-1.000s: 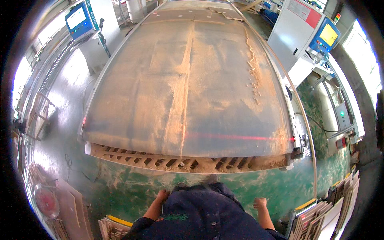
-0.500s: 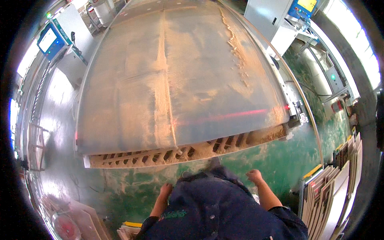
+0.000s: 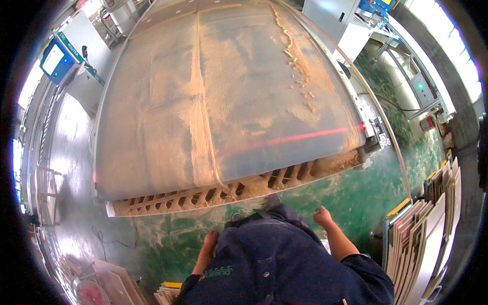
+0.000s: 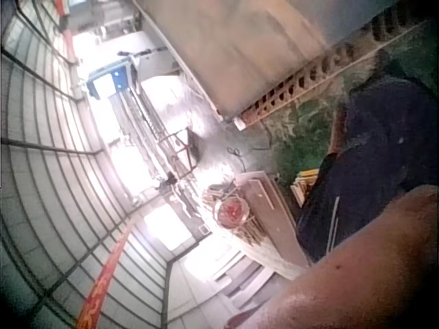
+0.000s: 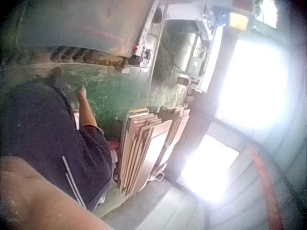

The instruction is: The person cleans wood dust off a large panel using a scraper tool, then picks up processed wood panels from a table and stacks them on a nearby cart.

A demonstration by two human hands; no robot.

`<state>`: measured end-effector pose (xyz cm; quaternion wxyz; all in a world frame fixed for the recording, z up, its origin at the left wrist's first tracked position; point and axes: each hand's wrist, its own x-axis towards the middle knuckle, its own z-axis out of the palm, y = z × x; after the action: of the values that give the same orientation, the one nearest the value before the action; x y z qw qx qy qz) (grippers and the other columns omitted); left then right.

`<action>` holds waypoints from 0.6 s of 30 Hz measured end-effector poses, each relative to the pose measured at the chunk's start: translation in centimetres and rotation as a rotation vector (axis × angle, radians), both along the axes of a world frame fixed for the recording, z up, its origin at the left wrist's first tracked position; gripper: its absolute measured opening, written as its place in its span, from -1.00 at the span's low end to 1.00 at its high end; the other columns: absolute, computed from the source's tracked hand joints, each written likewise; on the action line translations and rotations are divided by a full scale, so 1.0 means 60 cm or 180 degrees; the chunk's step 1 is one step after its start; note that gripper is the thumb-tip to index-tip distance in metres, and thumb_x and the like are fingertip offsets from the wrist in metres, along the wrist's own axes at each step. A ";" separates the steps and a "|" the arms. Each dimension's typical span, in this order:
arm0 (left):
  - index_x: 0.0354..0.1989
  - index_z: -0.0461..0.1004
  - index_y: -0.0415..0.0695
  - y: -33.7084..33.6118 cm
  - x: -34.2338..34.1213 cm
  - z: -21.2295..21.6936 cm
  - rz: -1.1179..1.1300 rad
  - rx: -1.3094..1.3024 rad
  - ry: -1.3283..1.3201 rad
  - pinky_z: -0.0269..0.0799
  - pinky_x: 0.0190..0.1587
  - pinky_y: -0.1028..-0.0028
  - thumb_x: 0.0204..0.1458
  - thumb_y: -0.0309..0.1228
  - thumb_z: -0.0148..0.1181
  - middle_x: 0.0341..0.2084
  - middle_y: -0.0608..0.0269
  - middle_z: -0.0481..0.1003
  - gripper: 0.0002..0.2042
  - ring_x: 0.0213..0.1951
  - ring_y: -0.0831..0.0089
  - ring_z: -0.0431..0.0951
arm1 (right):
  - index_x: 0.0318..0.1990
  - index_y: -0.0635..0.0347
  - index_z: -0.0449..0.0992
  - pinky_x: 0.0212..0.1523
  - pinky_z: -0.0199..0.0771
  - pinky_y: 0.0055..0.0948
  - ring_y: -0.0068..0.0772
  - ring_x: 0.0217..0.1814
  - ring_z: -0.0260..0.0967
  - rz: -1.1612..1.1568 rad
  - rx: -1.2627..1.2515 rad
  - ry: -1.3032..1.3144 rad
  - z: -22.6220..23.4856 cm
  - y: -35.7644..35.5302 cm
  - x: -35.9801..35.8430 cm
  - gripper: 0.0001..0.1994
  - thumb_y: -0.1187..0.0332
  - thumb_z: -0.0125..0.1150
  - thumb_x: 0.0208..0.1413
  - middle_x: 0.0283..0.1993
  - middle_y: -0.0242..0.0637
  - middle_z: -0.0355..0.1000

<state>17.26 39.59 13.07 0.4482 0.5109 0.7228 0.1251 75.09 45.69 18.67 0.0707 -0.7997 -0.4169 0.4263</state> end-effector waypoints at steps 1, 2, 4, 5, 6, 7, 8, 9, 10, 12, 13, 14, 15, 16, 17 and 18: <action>-0.34 0.53 -0.18 0.008 0.002 0.018 -0.0159 -0.0102 0.0231 0.39 -0.36 0.28 0.01 -0.21 0.04 -0.44 0.04 0.53 -0.72 -0.42 0.29 0.52 | -0.28 0.25 0.52 -0.57 0.41 -0.43 -0.41 -0.56 0.41 -0.0105 0.0168 0.0014 -0.004 -0.003 -0.002 -0.76 0.35 0.28 -0.11 -0.52 -0.23 0.46; -0.34 0.53 -0.18 -0.007 -0.014 -0.002 -0.0103 -0.0105 0.0269 0.39 -0.36 0.28 0.01 -0.21 0.04 -0.44 0.04 0.53 -0.72 -0.42 0.29 0.52 | -0.32 0.26 0.54 -0.58 0.41 -0.43 -0.42 -0.58 0.40 -0.0144 0.0342 0.0068 0.005 0.007 -0.016 -0.79 0.33 0.28 -0.11 -0.53 -0.24 0.46; -0.36 0.52 -0.18 -0.024 -0.037 -0.032 -0.0149 -0.0306 -0.0027 0.38 -0.41 0.27 0.00 -0.22 0.03 -0.48 0.05 0.52 -0.72 -0.46 0.27 0.52 | -0.32 0.25 0.54 -0.58 0.40 -0.44 -0.43 -0.58 0.40 -0.0241 -0.0016 0.0371 0.034 0.031 -0.026 -0.80 0.33 0.27 -0.09 -0.54 -0.25 0.45; -0.37 0.52 -0.18 -0.017 -0.034 -0.025 -0.0194 -0.0375 -0.0141 0.38 -0.43 0.27 0.00 -0.22 0.03 -0.49 0.05 0.52 -0.73 -0.48 0.26 0.52 | -0.33 0.25 0.54 -0.58 0.40 -0.45 -0.43 -0.59 0.39 -0.0423 -0.0381 0.0618 0.047 0.037 -0.028 -0.81 0.33 0.26 -0.08 -0.54 -0.26 0.45; -0.39 0.51 -0.19 -0.017 -0.031 -0.015 -0.0442 0.0157 0.0036 0.38 -0.45 0.27 0.00 -0.22 0.02 -0.52 0.06 0.51 -0.73 -0.51 0.27 0.51 | -0.33 0.25 0.54 -0.58 0.40 -0.45 -0.43 -0.59 0.39 -0.0418 -0.0382 0.0619 0.048 0.039 -0.030 -0.81 0.33 0.26 -0.08 -0.54 -0.26 0.45; -0.40 0.50 -0.20 -0.008 -0.022 0.008 -0.0570 0.0421 0.0112 0.38 -0.46 0.27 0.01 -0.22 0.02 -0.54 0.07 0.51 -0.72 -0.52 0.28 0.50 | -0.32 0.25 0.53 -0.59 0.39 -0.45 -0.43 -0.59 0.39 -0.0492 -0.0396 0.0549 0.048 0.038 -0.028 -0.81 0.33 0.26 -0.07 -0.53 -0.26 0.45; -0.41 0.50 -0.20 0.001 -0.014 0.033 -0.0686 0.0687 0.0207 0.38 -0.47 0.28 0.01 -0.22 0.01 -0.56 0.08 0.50 -0.72 -0.53 0.28 0.50 | -0.32 0.24 0.52 -0.60 0.39 -0.46 -0.44 -0.59 0.39 -0.0558 -0.0412 0.0484 0.045 0.036 -0.026 -0.81 0.33 0.25 -0.06 -0.52 -0.27 0.45; -0.41 0.49 -0.21 0.007 -0.009 0.054 -0.0274 0.0348 -0.0195 0.39 -0.48 0.28 0.00 -0.21 0.02 -0.57 0.09 0.50 -0.71 -0.54 0.28 0.50 | -0.32 0.24 0.52 -0.60 0.39 -0.46 -0.44 -0.59 0.39 -0.0540 -0.0415 0.0488 0.042 0.035 -0.025 -0.81 0.33 0.25 -0.06 -0.52 -0.27 0.45; -0.42 0.49 -0.22 0.016 -0.001 0.073 -0.0072 0.0172 -0.0400 0.39 -0.48 0.29 0.00 -0.21 0.02 -0.58 0.10 0.50 -0.71 -0.54 0.29 0.50 | -0.34 0.24 0.52 -0.60 0.38 -0.46 -0.43 -0.59 0.39 -0.0576 -0.0387 0.0500 0.040 0.033 -0.025 -0.81 0.32 0.26 -0.06 -0.52 -0.28 0.45; -0.43 0.49 -0.23 0.033 0.019 0.098 0.0537 -0.0370 -0.0453 0.40 -0.47 0.30 0.00 -0.20 0.03 -0.59 0.10 0.50 -0.70 -0.55 0.28 0.50 | -0.36 0.23 0.51 -0.61 0.37 -0.46 -0.43 -0.59 0.39 -0.0610 -0.0352 0.0504 0.034 0.027 -0.022 -0.82 0.31 0.26 -0.06 -0.52 -0.29 0.45; -0.44 0.48 -0.23 0.032 0.022 0.101 0.0943 -0.0746 -0.0303 0.40 -0.46 0.30 0.00 -0.20 0.03 -0.58 0.10 0.50 -0.70 -0.55 0.28 0.50 | -0.38 0.23 0.51 -0.61 0.37 -0.46 -0.44 -0.60 0.38 -0.0665 -0.0278 0.0587 0.035 0.025 -0.024 -0.82 0.31 0.26 -0.06 -0.52 -0.29 0.45; -0.44 0.48 -0.23 0.026 0.019 0.090 0.0952 -0.0747 -0.0303 0.40 -0.46 0.30 0.00 -0.20 0.03 -0.58 0.10 0.50 -0.70 -0.55 0.28 0.50 | -0.39 0.23 0.50 -0.61 0.37 -0.45 -0.44 -0.60 0.37 -0.0728 -0.0203 0.0669 0.036 0.025 -0.025 -0.83 0.31 0.26 -0.06 -0.52 -0.30 0.45; -0.43 0.49 -0.22 0.022 0.015 0.077 0.0718 -0.0594 -0.0351 0.42 -0.42 0.30 -0.03 -0.22 0.06 -0.54 0.10 0.51 -0.72 -0.50 0.26 0.52 | -0.39 0.23 0.50 -0.61 0.37 -0.45 -0.44 -0.60 0.37 -0.0727 -0.0204 0.0667 0.037 0.023 -0.025 -0.83 0.31 0.26 -0.06 -0.52 -0.30 0.45; -0.43 0.49 -0.21 0.010 0.003 0.051 0.0608 -0.0511 -0.0371 0.44 -0.41 0.30 -0.04 -0.22 0.08 -0.52 0.10 0.52 -0.74 -0.47 0.25 0.53 | -0.38 0.22 0.50 -0.62 0.36 -0.45 -0.44 -0.60 0.37 -0.0702 -0.0254 0.0641 0.045 0.023 -0.028 -0.83 0.31 0.26 -0.06 -0.52 -0.30 0.45; -0.43 0.49 -0.20 -0.002 -0.008 0.024 0.0496 -0.0427 -0.0391 0.45 -0.39 0.30 -0.05 -0.23 0.10 -0.49 0.10 0.52 -0.75 -0.44 0.25 0.54 | -0.37 0.22 0.50 -0.62 0.36 -0.45 -0.44 -0.61 0.36 -0.0679 -0.0299 0.0617 0.051 0.026 -0.031 -0.83 0.32 0.25 -0.05 -0.52 -0.30 0.44; -0.38 0.50 -0.18 -0.021 -0.025 -0.005 -0.0583 0.0085 0.0386 0.47 -0.35 0.29 -0.07 -0.27 0.12 -0.42 0.10 0.52 -0.78 -0.38 0.23 0.54 | -0.37 0.22 0.50 -0.62 0.36 -0.45 -0.44 -0.61 0.36 -0.0639 -0.0292 0.0628 0.054 0.035 -0.037 -0.83 0.32 0.25 -0.05 -0.52 -0.30 0.44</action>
<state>15.77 38.34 12.76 0.4064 0.5873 0.6971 0.0620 72.89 47.76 21.93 0.1170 -0.7940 -0.3059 0.5122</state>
